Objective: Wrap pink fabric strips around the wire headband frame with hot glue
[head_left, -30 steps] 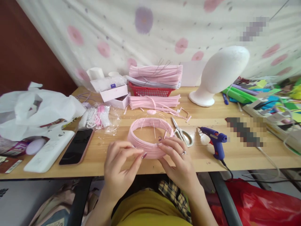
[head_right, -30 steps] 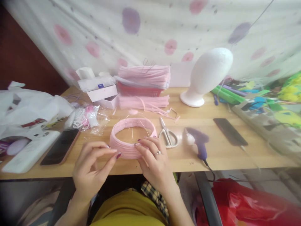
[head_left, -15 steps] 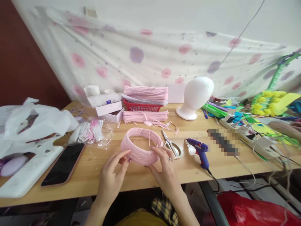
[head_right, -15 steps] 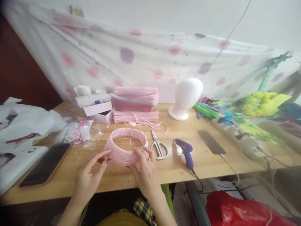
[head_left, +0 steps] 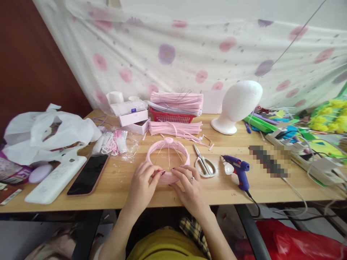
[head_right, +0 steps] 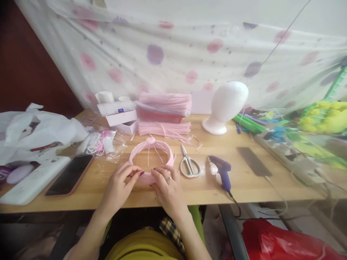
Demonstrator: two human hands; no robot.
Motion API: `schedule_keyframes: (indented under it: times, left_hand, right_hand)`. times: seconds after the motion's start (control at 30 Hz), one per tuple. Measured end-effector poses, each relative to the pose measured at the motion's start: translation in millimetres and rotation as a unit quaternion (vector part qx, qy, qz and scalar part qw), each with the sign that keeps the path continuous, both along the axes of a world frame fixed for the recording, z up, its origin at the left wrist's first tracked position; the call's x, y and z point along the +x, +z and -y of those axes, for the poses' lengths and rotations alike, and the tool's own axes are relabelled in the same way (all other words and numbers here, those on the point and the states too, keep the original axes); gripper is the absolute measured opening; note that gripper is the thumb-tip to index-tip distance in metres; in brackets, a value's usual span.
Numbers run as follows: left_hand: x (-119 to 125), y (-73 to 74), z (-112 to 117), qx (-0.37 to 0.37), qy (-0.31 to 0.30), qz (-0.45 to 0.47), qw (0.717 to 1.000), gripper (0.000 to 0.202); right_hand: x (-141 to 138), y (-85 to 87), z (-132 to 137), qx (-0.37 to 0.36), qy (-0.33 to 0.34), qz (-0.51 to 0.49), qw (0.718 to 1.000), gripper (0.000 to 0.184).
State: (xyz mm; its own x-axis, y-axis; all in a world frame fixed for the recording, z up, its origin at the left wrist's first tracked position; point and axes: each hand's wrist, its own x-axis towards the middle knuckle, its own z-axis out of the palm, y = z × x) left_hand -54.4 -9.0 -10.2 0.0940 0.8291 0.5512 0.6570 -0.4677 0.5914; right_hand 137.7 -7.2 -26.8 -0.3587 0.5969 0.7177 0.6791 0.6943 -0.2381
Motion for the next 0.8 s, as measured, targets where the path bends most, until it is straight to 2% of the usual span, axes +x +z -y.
schedule_keyframes:
  times: [0.23,0.67,0.8]
  left_hand:
    - [7,-2.4,0,0.009,0.012,0.041,0.999,0.012]
    - [9,-0.8,7,0.051,0.027,0.034,0.998,0.012]
    - [12,3.7,10,0.049,-0.004,0.076,0.996,0.013]
  right_hand:
    - [-2,1.3,0,-0.003,0.001,-0.004,1.0,0.038]
    - [-1,2.6,3,0.004,0.017,-0.014,1.0,0.037]
    - [-1,3.1,3,0.001,0.023,-0.024,0.999,0.039]
